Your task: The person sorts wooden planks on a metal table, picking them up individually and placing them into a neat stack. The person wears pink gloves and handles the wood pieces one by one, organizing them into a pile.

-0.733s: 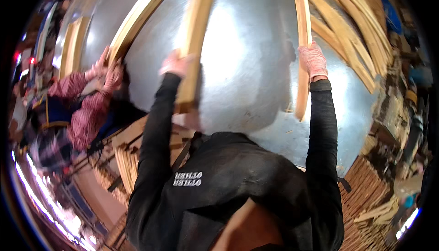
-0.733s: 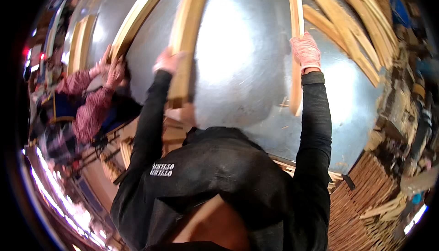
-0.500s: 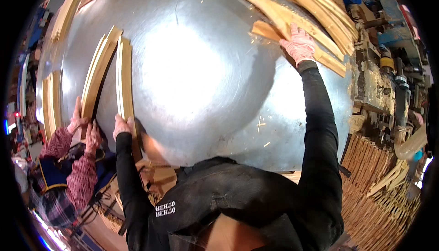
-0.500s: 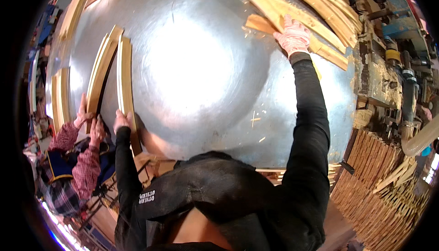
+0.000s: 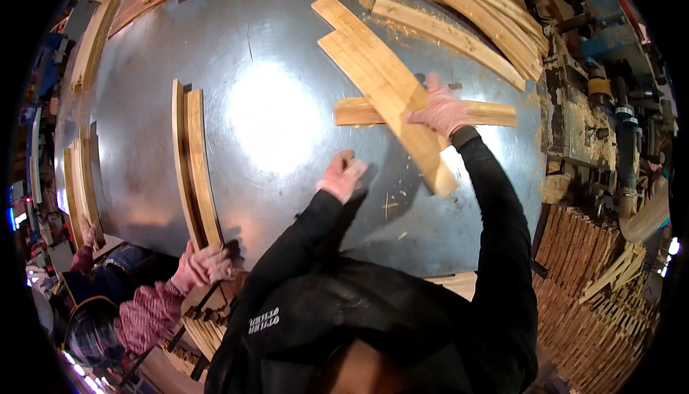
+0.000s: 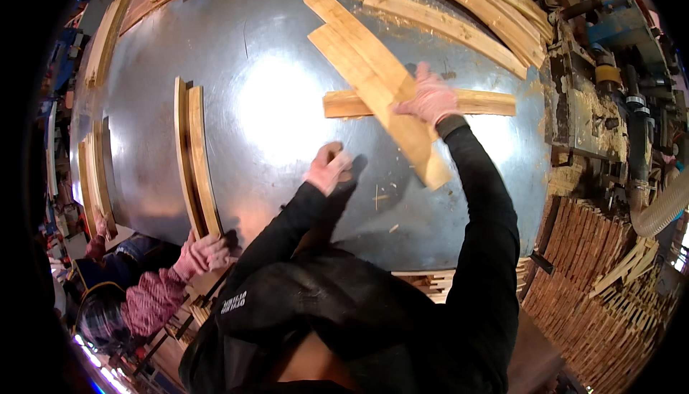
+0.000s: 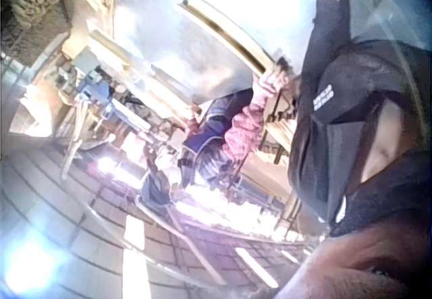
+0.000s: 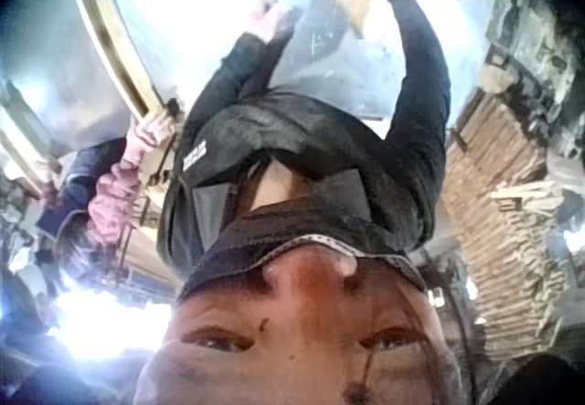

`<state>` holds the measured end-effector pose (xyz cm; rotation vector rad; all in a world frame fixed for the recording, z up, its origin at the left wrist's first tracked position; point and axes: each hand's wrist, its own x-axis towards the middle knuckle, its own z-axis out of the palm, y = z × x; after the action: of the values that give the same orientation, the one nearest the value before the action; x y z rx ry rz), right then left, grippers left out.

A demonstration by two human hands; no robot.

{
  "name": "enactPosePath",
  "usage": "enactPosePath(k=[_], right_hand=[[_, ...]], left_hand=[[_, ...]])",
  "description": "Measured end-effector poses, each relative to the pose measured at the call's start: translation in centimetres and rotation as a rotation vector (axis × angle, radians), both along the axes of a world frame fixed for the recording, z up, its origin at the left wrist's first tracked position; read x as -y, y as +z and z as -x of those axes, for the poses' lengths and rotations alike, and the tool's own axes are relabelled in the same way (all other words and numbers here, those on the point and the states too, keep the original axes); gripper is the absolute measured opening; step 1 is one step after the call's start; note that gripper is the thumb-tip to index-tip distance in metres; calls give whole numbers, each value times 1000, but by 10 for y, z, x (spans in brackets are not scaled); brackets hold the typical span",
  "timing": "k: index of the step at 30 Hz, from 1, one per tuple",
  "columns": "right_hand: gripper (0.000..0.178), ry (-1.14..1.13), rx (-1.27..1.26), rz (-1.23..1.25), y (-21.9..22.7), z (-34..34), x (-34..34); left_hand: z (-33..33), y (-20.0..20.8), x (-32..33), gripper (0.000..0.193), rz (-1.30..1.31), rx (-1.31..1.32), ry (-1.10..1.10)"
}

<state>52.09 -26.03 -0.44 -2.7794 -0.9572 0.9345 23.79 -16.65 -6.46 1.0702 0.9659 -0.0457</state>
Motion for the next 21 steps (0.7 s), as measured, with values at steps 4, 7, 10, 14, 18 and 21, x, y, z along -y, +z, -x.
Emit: enactPosePath(k=[4,7,10,14,18,21], right_hand=[[95,-57,81,-80,-21,85,-9],[75,-222,-52,-266,-24,105,-12],[69,-128,-269,-329,-46,105,-10],[58,-63,-431,-495,-36,135,-6],[59,379,-680,-615,29,197,-11],[76,475,-54,-643,26,175,-1]], left_hand=[[-49,11,40,79,-537,-268,-100],[-51,14,42,78,-509,-359,-56],[-29,-4,21,80,-386,-185,-59],[32,-34,-37,83,-499,-62,400],[40,43,-32,66,-434,49,326],[86,-16,-64,40,-380,-209,301]])
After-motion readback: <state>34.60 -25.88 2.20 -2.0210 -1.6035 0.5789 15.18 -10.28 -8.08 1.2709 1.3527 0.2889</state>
